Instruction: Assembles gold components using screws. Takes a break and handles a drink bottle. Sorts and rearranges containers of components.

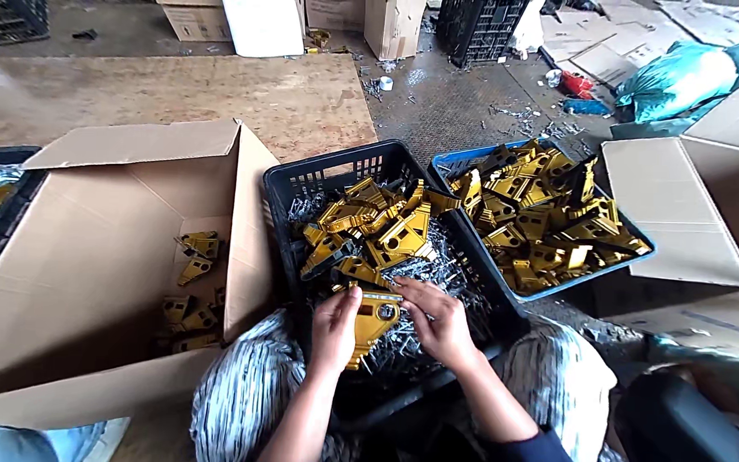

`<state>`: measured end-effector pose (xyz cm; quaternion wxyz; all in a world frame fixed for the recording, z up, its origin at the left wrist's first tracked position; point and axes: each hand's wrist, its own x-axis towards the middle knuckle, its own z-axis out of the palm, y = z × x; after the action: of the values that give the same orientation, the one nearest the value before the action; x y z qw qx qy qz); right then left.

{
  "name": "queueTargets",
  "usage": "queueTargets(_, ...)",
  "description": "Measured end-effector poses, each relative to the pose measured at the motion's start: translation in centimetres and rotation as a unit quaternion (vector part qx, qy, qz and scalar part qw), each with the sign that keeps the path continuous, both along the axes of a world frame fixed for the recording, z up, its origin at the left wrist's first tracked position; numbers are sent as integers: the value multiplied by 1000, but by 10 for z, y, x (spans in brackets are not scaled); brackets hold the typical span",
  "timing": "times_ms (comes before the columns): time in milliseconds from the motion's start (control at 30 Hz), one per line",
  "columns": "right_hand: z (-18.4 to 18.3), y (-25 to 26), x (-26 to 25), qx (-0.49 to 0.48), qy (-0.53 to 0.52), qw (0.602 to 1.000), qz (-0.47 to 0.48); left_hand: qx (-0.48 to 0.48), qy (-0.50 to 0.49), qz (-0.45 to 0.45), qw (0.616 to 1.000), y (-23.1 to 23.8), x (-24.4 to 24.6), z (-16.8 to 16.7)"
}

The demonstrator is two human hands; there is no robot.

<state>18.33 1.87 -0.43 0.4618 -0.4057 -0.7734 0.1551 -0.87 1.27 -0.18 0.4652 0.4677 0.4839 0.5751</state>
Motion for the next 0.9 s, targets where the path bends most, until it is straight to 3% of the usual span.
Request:
queueTargets(67, 1, -2, 2, -89, 77, 993, 32, 38, 31, 2, 999, 1, -1, -5)
queueTargets(167, 6, -3, 8, -204, 205, 951, 111, 62, -26, -61, 996, -2, -6, -4)
queueTargets(300, 8, -2, 2, -305, 338, 816, 356, 48, -171, -233, 956, -8, -3, -5)
queueTargets(400, 6, -7, -13, -315, 415, 764, 381, 36, -216, -273, 937, -10, -1, -9)
queueTargets(467, 7, -11, -16, -285, 413, 791, 350, 48, -173, -282, 942, -6, -6, -8)
queueTargets(533, 11, -15, -14, -232, 351, 865, 272, 68, -53, -244, 966, -2, -13, -4)
queueTargets(600, 12, -18, -12, -152, 215, 949, 172, 68, 33, -197, 977, 1, -16, -1)
queueTargets(667, 10, -19, -12, -53, 59, 993, 91, 26, 51, -214, 975, 0, -15, 3)
queueTargets(767, 7, -19, -14, -3, -52, 997, 53, -12, 27, -248, 968, -8, -5, 5)
queueTargets(900, 11, -14, -2, -149, 43, 983, 102, -13, -7, -275, 961, -8, -6, -2)
